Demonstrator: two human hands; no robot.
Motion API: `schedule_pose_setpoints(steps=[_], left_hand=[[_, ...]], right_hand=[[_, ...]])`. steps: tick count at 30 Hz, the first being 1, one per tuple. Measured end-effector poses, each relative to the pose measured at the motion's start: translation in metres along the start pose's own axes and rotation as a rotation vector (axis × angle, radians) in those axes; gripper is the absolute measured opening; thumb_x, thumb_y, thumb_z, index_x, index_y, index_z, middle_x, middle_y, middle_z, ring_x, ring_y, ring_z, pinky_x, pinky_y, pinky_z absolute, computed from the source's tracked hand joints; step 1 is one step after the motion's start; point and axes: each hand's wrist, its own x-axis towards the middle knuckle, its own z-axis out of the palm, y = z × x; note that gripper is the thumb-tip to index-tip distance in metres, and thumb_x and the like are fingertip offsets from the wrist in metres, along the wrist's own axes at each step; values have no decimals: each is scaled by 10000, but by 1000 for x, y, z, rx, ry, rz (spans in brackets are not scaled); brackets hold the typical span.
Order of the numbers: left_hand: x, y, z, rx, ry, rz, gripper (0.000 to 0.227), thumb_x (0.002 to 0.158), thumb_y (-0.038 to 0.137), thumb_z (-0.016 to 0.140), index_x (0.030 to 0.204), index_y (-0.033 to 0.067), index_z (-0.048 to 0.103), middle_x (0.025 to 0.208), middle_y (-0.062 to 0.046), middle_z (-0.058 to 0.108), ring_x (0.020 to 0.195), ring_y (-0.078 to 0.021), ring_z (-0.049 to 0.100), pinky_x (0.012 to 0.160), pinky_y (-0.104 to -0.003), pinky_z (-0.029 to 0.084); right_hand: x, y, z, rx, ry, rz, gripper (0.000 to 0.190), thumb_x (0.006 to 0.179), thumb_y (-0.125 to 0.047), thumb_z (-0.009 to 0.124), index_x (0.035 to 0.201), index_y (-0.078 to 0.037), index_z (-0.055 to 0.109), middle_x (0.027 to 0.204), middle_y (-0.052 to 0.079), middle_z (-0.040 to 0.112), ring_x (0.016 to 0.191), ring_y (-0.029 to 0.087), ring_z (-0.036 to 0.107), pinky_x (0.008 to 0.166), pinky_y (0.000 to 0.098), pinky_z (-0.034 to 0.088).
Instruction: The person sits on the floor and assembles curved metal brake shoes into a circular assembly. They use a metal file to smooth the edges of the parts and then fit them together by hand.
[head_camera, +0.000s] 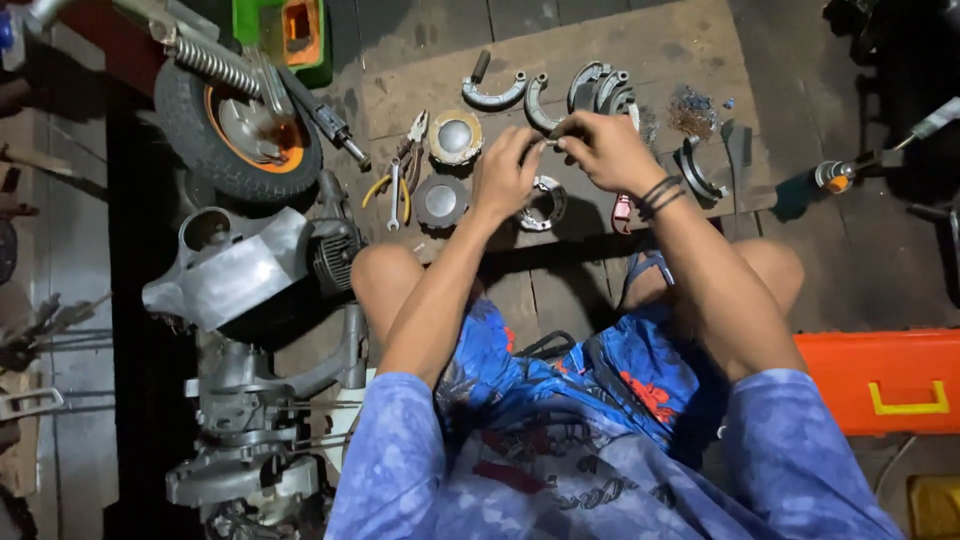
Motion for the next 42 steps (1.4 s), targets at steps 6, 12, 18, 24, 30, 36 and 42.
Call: schedule_pose_setpoints(steps=[6, 12, 18, 24, 30, 36, 42], left_hand=[[-10, -18, 2, 141, -75, -153, 204, 1011, 391, 596, 1036, 197, 656, 979, -139, 657, 933, -416, 700, 766, -528, 583], [-32, -5, 13, -37, -98, -456, 449, 1012, 410, 626, 1169, 0, 718, 1151, -271, 702, 1189, -470, 635, 1023, -560, 485], [-71, -51, 43, 169, -220, -545, 330, 994, 372, 622, 1166, 108, 722, 1108, -181, 711, 1085, -386, 703, 937, -499, 555], [-79, -36, 37, 263, -389, -614, 399, 1027, 273, 551, 1370, 80, 617, 1380, -225, 604, 1254, -390, 636, 1080, -535, 472], [-86, -66, 61, 320, -343, -608, 296, 1005, 269, 573, 1255, 149, 676, 1282, -128, 635, 1119, -388, 698, 965, -540, 559], [-89, -83, 71, 332, -343, -575, 256, 1022, 292, 554, 1250, 283, 669, 1261, -51, 636, 1137, -330, 698, 960, -509, 568], [-80, -66, 66, 382, -380, -477, 267, 1008, 205, 571, 1236, 273, 692, 1309, -93, 586, 1166, -349, 645, 917, -523, 585]], right_hand=[[5, 37, 53, -25, -43, 126, 204, 950, -163, 761, 1101, -37, 710, 927, 173, 762, 916, 395, 731, 795, 491, 558], [-19, 57, 73, 19, -16, 202, 219, 1003, -158, 748, 1064, 48, 709, 982, 250, 737, 969, 463, 702, 808, 542, 561], [-30, 112, 120, -290, -86, 332, 258, 985, -352, 735, 1060, -106, 733, 1001, 109, 774, 941, 378, 739, 800, 505, 603], [-31, 121, 139, -652, -156, 316, 223, 985, -413, 671, 1102, -233, 732, 1025, 39, 731, 856, 349, 744, 729, 492, 620], [-28, 123, 154, -684, -144, 288, 190, 971, -352, 636, 1120, -276, 724, 1052, 20, 709, 773, 398, 737, 693, 520, 612], [-29, 143, 171, -746, -129, 236, 213, 958, -275, 609, 1148, -276, 704, 1024, 10, 683, 761, 379, 737, 678, 499, 601], [-23, 121, 165, -877, -34, 117, 133, 955, -255, 608, 1009, -298, 722, 956, -34, 644, 810, 259, 707, 650, 381, 591]])
